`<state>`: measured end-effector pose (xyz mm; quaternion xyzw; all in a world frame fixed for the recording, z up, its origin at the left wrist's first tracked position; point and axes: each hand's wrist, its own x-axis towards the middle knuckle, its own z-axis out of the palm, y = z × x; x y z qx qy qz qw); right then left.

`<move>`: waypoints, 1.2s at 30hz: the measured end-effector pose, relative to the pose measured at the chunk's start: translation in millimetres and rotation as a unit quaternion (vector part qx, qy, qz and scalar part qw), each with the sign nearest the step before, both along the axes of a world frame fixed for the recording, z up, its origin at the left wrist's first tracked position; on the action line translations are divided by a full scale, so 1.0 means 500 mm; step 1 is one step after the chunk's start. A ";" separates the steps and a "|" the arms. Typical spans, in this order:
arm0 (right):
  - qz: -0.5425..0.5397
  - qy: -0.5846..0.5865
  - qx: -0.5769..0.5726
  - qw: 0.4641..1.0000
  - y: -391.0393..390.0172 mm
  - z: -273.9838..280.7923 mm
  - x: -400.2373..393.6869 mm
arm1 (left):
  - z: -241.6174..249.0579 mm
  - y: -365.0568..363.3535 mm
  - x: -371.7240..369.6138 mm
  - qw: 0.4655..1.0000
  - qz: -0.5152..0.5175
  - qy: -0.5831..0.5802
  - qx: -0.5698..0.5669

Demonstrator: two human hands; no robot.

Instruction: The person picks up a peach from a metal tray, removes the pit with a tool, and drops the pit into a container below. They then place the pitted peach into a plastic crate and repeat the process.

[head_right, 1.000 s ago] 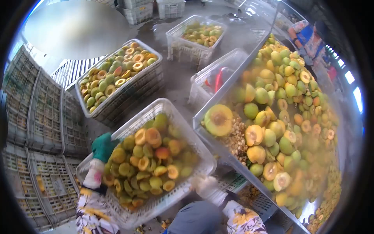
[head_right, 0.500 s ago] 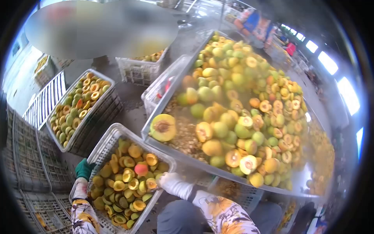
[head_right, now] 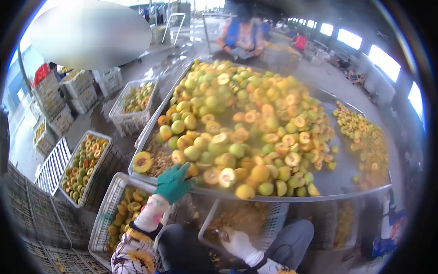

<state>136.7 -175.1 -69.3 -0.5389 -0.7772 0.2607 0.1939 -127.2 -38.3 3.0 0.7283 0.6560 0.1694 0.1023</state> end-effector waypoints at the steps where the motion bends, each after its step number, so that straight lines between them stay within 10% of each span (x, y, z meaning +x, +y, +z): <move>1: -0.013 0.018 -0.012 1.000 -0.022 0.001 0.031 | -0.020 0.036 0.025 0.999 0.020 0.023 -0.030; 10: -0.045 0.137 -0.075 0.987 -0.151 -0.003 0.178 | -0.077 0.103 0.051 0.985 0.123 -0.064 -0.101; 11: -0.040 0.144 -0.089 0.985 -0.159 0.003 0.187 | -0.081 0.108 0.055 0.960 0.138 -0.240 -0.051; 13: -0.104 0.134 -0.143 0.975 -0.169 0.061 0.207 | -0.073 0.103 0.068 0.813 0.155 -0.559 0.050; 16: -0.143 0.153 -0.065 0.976 -0.168 0.001 0.256 | 0.012 -0.014 0.043 0.506 -0.133 -0.830 -0.194; 22: -0.127 0.360 -0.153 0.911 -0.152 0.103 0.247 | 0.033 -0.230 0.313 0.477 0.103 -0.866 -0.110; 25: -0.046 0.326 -0.052 0.943 -0.171 0.183 0.218 | 0.023 -0.303 0.384 0.462 0.002 -0.881 -0.099; 32: -0.074 0.119 0.143 0.980 -0.205 0.222 0.166 | 0.019 -0.396 0.440 0.642 -0.034 -0.766 -0.018; 36: -0.085 0.128 0.214 0.965 -0.211 0.212 0.157 | 0.027 -0.417 0.438 0.551 -0.029 -0.833 -0.036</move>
